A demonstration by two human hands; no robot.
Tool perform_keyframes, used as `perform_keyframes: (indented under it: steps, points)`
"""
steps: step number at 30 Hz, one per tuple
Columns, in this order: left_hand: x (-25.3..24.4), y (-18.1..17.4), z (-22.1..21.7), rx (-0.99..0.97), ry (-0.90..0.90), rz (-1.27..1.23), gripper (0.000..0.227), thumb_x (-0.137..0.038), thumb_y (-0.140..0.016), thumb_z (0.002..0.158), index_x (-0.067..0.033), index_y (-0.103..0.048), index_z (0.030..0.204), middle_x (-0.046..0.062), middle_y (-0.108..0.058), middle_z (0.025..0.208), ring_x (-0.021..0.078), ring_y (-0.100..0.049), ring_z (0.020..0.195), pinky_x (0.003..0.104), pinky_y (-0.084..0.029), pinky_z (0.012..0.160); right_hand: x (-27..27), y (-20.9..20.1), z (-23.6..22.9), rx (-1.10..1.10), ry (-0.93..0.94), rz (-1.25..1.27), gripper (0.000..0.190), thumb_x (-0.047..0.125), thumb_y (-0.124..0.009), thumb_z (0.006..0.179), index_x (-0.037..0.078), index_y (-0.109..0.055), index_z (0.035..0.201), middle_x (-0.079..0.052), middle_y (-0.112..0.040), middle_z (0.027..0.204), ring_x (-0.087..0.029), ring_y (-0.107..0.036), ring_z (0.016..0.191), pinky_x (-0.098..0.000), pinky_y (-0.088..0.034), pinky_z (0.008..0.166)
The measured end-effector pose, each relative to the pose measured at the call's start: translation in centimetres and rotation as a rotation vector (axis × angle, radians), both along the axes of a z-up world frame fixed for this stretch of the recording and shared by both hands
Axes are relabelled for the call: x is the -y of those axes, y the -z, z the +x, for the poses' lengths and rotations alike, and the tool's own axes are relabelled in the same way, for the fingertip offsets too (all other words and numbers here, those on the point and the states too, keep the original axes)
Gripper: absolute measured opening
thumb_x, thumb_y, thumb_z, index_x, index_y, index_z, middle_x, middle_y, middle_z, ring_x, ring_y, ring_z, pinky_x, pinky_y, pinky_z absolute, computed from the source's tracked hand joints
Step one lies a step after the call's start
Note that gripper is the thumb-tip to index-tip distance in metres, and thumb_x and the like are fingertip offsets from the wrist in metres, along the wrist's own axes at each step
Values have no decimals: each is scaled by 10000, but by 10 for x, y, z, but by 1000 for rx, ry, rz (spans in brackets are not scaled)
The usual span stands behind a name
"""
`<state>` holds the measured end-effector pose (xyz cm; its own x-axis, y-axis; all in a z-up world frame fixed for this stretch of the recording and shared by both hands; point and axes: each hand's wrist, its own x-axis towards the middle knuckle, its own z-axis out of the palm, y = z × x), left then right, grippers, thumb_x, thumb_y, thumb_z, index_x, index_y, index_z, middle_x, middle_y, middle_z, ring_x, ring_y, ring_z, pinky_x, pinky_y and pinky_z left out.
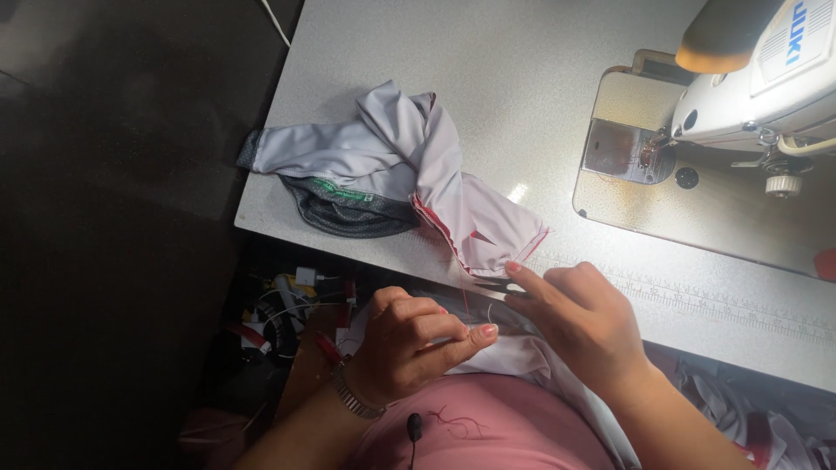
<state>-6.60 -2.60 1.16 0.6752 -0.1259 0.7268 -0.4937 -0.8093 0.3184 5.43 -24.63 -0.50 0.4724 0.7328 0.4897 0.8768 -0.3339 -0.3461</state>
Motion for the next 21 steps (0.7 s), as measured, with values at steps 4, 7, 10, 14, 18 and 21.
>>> perform_keyframes:
  steps: [4, 7, 10, 14, 18, 21]
  points:
    - [1, 0, -6, -8, -2, 18, 263, -131, -832, 956, -261, -748, 1169, -116, -556, 1037, 106, -541, 948, 293, -390, 844, -17, 1, -4, 71, -1, 23, 450, 183, -764, 991, 171, -585, 1403, -2, -635, 873, -215, -475, 686, -331, -447, 667]
    - [2, -2, -6, 20, 1, 19, 265, -126, -838, 955, -263, -746, 1162, -117, -553, 1045, 102, -536, 957, 293, -387, 832, -26, -1, -2, 87, -1, 28, 449, 192, -763, 1002, 167, -577, 1410, 1, -588, 827, -218, -459, 669, -332, -448, 658]
    - [2, -3, -7, 20, 17, 41, 258, -124, -787, 985, -249, -727, 1202, -105, -552, 1044, 114, -519, 964, 304, -399, 837, -32, -7, -1, 81, -30, 39, 466, 164, -775, 995, 158, -568, 1413, 2, -606, 852, -207, -485, 679, -309, -453, 673]
    - [4, -7, -6, -2, 24, 16, 241, -130, -801, 981, -218, -732, 1195, -97, -572, 1053, 127, -538, 968, 310, -406, 846, -37, -11, 0, 118, -69, 38, 472, 168, -765, 1004, 131, -543, 1420, 2, -638, 898, -183, -513, 702, -307, -452, 687]
    - [7, -6, -5, -56, 117, -23, 184, -135, -798, 980, -222, -741, 1131, -90, -593, 1046, 143, -550, 958, 328, -389, 855, -33, -11, -1, 23, -22, 56, 444, 160, -774, 980, 145, -591, 1384, -3, -625, 865, -213, -499, 698, -319, -452, 664]
    - [-7, 7, -4, -264, 224, 58, 240, -418, -704, 926, -209, -626, 837, -54, -573, 842, 175, -524, 793, 359, -379, 790, -18, -11, 8, -144, 83, 47, 414, 205, -726, 962, 75, -626, 1342, -74, -666, 951, -250, -551, 768, -355, -465, 725]
